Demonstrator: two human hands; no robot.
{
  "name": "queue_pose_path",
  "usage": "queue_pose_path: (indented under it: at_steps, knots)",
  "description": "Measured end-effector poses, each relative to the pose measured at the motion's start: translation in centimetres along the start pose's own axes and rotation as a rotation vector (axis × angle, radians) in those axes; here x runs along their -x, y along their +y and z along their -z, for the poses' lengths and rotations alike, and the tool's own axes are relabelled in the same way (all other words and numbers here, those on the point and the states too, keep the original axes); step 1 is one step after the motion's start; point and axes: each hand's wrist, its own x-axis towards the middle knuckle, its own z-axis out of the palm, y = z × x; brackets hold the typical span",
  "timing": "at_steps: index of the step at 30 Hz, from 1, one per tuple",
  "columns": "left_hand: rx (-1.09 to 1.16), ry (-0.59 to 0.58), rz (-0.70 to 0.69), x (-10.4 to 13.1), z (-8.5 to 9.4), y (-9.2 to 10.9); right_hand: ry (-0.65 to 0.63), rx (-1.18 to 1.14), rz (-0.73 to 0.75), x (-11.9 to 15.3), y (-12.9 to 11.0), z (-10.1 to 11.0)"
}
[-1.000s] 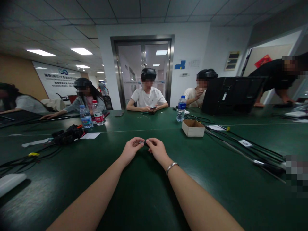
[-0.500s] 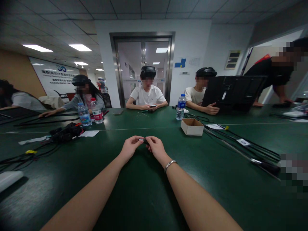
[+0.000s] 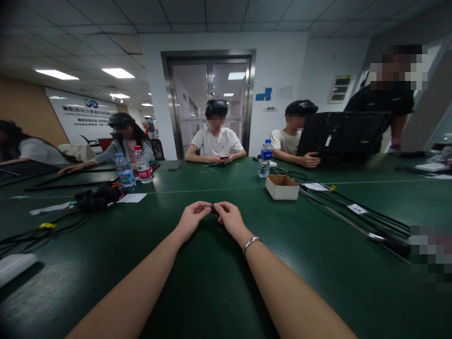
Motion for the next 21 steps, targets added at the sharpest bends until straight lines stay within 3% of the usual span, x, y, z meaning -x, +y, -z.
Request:
queue_pose_path:
  at_steps: [5, 12, 21]
  knots:
    - [0.093, -0.049, 0.022, 0.2, 0.0, 0.0, -0.018, -0.01, -0.012, 0.0, 0.2, 0.0]
    - [0.123, 0.142, 0.196, -0.6, -0.3, -0.7, -0.001, -0.012, -0.014, -0.1, 0.2, -0.1]
    - [0.088, 0.07, 0.106, 0.1, 0.0, -0.2, 0.008, -0.02, -0.014, -0.3, 0.6, 0.2]
